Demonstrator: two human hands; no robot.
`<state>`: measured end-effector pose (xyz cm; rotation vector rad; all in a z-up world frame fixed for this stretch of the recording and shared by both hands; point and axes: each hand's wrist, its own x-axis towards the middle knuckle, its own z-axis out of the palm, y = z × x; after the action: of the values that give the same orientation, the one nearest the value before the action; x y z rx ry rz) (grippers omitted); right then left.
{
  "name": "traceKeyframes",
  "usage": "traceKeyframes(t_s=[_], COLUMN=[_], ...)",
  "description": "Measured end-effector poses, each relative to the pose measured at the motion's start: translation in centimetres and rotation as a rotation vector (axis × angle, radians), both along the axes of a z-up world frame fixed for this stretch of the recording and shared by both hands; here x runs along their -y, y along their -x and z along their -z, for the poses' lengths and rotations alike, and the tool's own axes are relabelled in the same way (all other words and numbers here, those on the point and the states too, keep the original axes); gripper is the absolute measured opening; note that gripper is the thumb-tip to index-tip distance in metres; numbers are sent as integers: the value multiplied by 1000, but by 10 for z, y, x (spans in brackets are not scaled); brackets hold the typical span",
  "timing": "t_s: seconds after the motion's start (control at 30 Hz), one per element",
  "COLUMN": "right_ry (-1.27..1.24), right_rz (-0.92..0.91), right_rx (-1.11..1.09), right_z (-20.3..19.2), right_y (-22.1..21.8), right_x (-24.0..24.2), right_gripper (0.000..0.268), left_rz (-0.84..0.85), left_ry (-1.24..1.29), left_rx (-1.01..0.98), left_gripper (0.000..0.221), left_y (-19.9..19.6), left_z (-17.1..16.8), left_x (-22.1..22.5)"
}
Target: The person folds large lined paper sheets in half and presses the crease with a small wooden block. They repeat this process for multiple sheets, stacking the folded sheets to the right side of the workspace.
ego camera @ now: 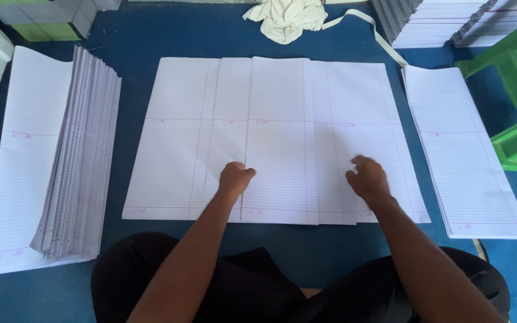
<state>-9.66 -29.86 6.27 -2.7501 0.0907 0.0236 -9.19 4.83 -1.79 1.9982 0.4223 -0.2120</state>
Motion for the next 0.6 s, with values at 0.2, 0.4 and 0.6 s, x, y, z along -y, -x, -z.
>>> traceKeyframes(t_s=[0.2, 0.4, 0.6], right_ry=[-428, -632, -726], right_rz=[90, 159, 55], right_rx=[-289, -363, -413], right_z=[15, 9, 15], right_y=[-6, -17, -19], right_x=[-27, -35, -38], right_gripper=[50, 55, 50], left_rz=[50, 72, 85], left_ry=[33, 118, 189], left_rx=[-85, -185, -174], left_gripper=[59, 60, 57], left_y=[2, 9, 10], left_z=[-9, -30, -31], left_x=[6, 12, 14])
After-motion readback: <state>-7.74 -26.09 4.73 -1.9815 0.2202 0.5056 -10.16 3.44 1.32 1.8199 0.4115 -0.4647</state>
